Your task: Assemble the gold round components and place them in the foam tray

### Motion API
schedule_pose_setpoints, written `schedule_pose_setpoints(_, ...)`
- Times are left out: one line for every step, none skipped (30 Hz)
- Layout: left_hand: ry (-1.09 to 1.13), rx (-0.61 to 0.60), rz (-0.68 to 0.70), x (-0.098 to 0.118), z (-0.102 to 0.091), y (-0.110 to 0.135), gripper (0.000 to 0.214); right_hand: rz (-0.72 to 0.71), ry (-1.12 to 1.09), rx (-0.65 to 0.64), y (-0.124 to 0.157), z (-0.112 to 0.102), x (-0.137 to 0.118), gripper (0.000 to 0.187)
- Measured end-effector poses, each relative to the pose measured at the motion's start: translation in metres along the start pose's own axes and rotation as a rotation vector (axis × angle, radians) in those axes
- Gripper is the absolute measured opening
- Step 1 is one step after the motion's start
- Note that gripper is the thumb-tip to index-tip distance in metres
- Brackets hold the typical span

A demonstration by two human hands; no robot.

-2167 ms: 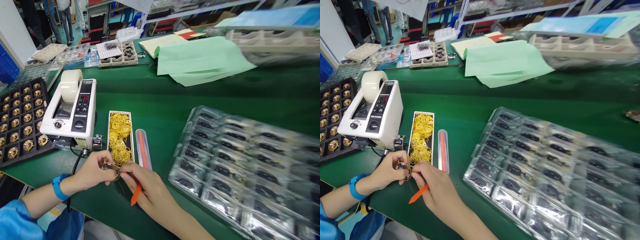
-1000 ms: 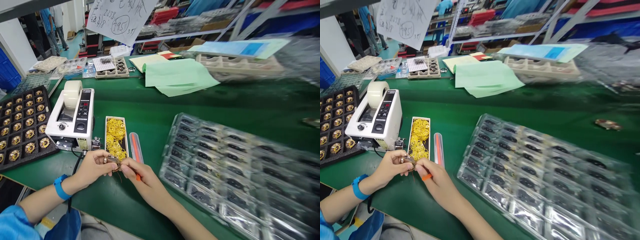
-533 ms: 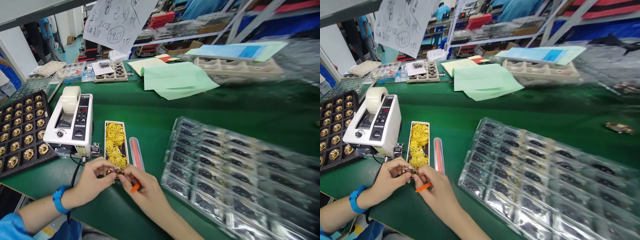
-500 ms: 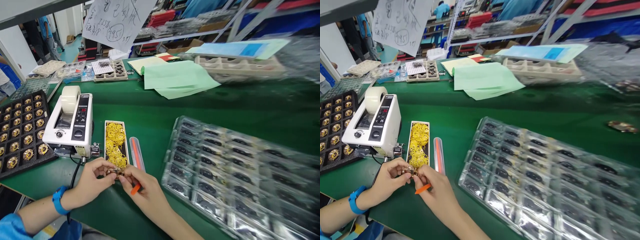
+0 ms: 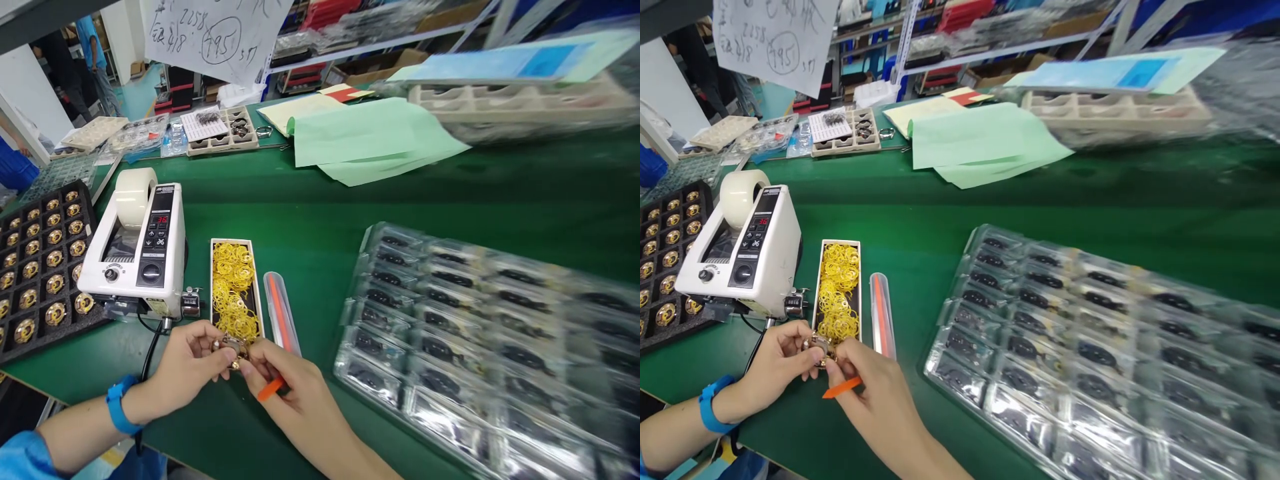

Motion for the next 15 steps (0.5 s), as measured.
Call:
schedule_pose_setpoints(0.015, -0.007, -0.007, -0.0007, 0.0002, -0.0007, 0.047, 0.0, -0.001, -0.003, -0.0002, 0.0003, -0.0001, 0.027)
schedule_pose_setpoints(0.026, -0.015, -0.016, -0.0016, 0.0006, -0.0013, 0.049, -0.001, -0.001, -0.008, -0.0004, 0.0008, 0.0, 0.027)
schedule_pose_setpoints(0.036, -0.02, -0.025, -0.0023, 0.0008, -0.0019, 0.05, -0.001, 0.0, -0.013, -0.0003, 0.0014, 0.0003, 0.027)
schedule_pose_setpoints(0.047, -0.022, -0.033, -0.003, 0.0008, -0.0024, 0.05, -0.001, 0.001, -0.019, -0.0002, 0.0022, 0.0008, 0.027)
schedule_pose_setpoints(0.059, -0.022, -0.042, -0.0034, 0.0008, -0.0028, 0.051, 0.0, 0.002, -0.024, 0.0001, 0.0029, 0.0014, 0.027)
schedule_pose_setpoints(0.071, -0.021, -0.05, -0.0038, 0.0006, -0.0032, 0.052, 0.001, 0.003, -0.025, 0.0005, 0.0035, 0.0021, 0.027)
schedule_pose_setpoints(0.083, -0.022, -0.058, -0.0041, 0.0005, -0.0034, 0.052, 0.002, -0.001, -0.026, 0.0009, 0.004, 0.0027, 0.028)
schedule_pose_setpoints(0.094, -0.026, -0.067, -0.0044, 0.0006, -0.0036, 0.052, 0.003, -0.005, -0.028, 0.0013, 0.0046, 0.0031, 0.028)
schedule_pose_setpoints(0.103, -0.034, -0.075, -0.0048, 0.0009, -0.0037, 0.051, 0.003, -0.007, -0.029, 0.0016, 0.005, 0.0034, 0.028)
schedule_pose_setpoints(0.112, -0.044, -0.085, -0.0053, 0.0012, -0.0038, 0.051, 0.0, -0.005, -0.031, 0.0019, 0.0053, 0.0031, 0.027)
schedule_pose_setpoints(0.118, -0.052, -0.093, -0.0058, 0.0015, -0.0039, 0.051, -0.007, 0.004, -0.031, 0.0021, 0.0053, 0.0024, 0.027)
schedule_pose_setpoints(0.125, -0.058, -0.1, -0.0062, 0.0015, -0.0039, 0.051, -0.018, 0.017, -0.03, 0.0023, 0.0051, 0.0013, 0.027)
schedule_pose_setpoints(0.129, -0.062, -0.105, -0.0065, 0.0015, -0.0039, 0.051, -0.029, 0.033, -0.027, 0.0025, 0.0048, 0.0001, 0.026)
schedule_pose_setpoints(0.131, -0.062, -0.108, -0.0067, 0.0012, -0.0039, 0.051, -0.038, 0.047, -0.024, 0.0027, 0.0045, -0.0008, 0.026)
schedule_pose_setpoints(0.13, -0.062, -0.111, -0.0069, 0.001, -0.0039, 0.051, -0.043, 0.056, -0.024, 0.0029, 0.0045, -0.0015, 0.026)
Point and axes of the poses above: each hand's wrist, its own y-axis away from the middle knuckle, its own z-axis out of the palm, x = y × z, the point moved 8 cm from there along -y, towards the middle knuckle, and after that the axes turned 5 degrees about -y, right-handed, at the moved point
